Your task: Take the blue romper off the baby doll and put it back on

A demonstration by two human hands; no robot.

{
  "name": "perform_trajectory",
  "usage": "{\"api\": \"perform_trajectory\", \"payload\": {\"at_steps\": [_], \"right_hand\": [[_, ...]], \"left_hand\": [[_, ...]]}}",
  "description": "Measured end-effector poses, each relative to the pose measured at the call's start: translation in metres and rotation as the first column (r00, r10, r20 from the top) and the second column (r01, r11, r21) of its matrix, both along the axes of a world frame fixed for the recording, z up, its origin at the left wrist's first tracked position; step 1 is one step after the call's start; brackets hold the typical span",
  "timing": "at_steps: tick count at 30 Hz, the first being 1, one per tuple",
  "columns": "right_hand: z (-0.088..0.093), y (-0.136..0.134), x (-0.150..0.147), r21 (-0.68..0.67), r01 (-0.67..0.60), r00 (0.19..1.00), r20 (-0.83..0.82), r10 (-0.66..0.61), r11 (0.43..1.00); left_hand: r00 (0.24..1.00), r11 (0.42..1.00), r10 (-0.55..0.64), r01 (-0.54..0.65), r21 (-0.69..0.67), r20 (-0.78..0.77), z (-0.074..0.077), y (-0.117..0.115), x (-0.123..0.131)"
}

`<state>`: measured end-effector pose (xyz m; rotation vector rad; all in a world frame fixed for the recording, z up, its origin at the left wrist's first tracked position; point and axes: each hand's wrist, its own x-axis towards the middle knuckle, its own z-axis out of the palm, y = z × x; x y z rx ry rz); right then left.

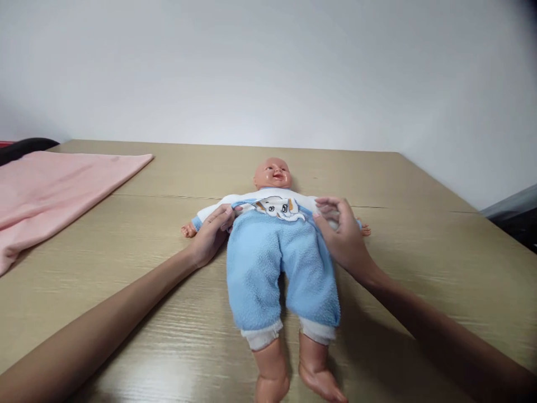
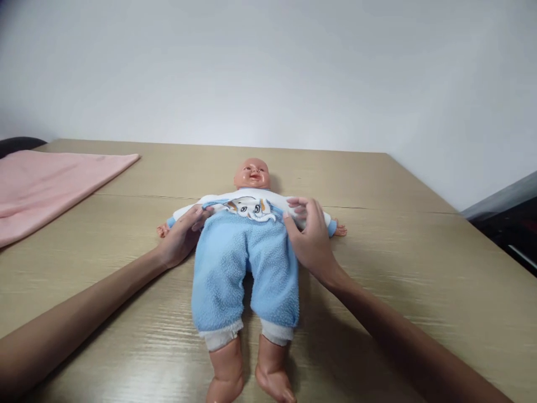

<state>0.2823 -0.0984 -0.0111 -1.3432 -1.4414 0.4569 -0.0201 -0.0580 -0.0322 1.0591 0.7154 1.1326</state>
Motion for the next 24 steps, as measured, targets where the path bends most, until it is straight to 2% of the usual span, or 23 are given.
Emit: {"api": "perform_trajectory", "payload": {"at_steps": [2,4,6,7,10,12,14,16,17,18,21,24], "right_hand": [[0.029,-0.001,-0.015,0.125,-0.029,0.987,0.16,0.009,0.992],[0.057,0.005,-0.035,0.198,-0.172,0.95,0.294,0.109,0.965],[0.077,0.022,-0.059,0.176,-0.338,0.871,0.429,0.237,0.924],[0.082,0.035,-0.071,0.119,-0.403,0.813,0.502,0.295,0.908],[0.087,0.085,-0.106,-0.076,-0.521,0.584,0.694,0.42,0.85],[0.084,0.119,-0.126,-0.263,-0.538,0.371,0.78,0.505,0.801],[0.08,0.144,-0.144,-0.467,-0.577,0.104,0.771,0.628,0.67],[0.075,0.157,-0.16,-0.577,-0.602,-0.06,0.722,0.689,0.552],[0.073,0.158,-0.166,-0.595,-0.608,-0.092,0.711,0.697,0.526],[0.071,0.158,-0.171,-0.593,-0.607,-0.096,0.715,0.693,0.528],[0.066,0.148,-0.179,-0.542,-0.592,-0.044,0.761,0.647,0.597],[0.064,0.137,-0.173,-0.469,-0.599,0.04,0.792,0.61,0.649]], "left_hand": [[1.0,0.999,0.023,-0.024,0.037,0.015,-0.003,0.0,0.002],[0.998,0.995,0.057,-0.06,0.078,0.031,-0.007,-0.001,0.003],[0.994,0.987,0.106,-0.107,0.12,0.01,-0.01,-0.002,0.004],[0.991,0.981,0.13,-0.126,0.145,-0.016,-0.011,-0.003,0.004],[0.972,0.954,0.2,-0.165,0.249,-0.12,-0.011,-0.008,0.002],[0.957,0.934,0.236,-0.175,0.313,-0.167,-0.01,-0.012,0.002],[0.946,0.919,0.248,-0.16,0.36,-0.21,-0.009,-0.013,0.001],[0.937,0.906,0.253,-0.143,0.398,-0.24,-0.009,-0.013,0.002],[0.934,0.898,0.26,-0.141,0.416,-0.246,-0.01,-0.013,0.002],[0.931,0.889,0.272,-0.146,0.434,-0.243,-0.011,-0.012,0.003],[0.922,0.858,0.312,-0.17,0.485,-0.228,-0.013,-0.01,0.004],[0.906,0.826,0.345,-0.168,0.537,-0.246,-0.012,-0.012,0.005]]}}
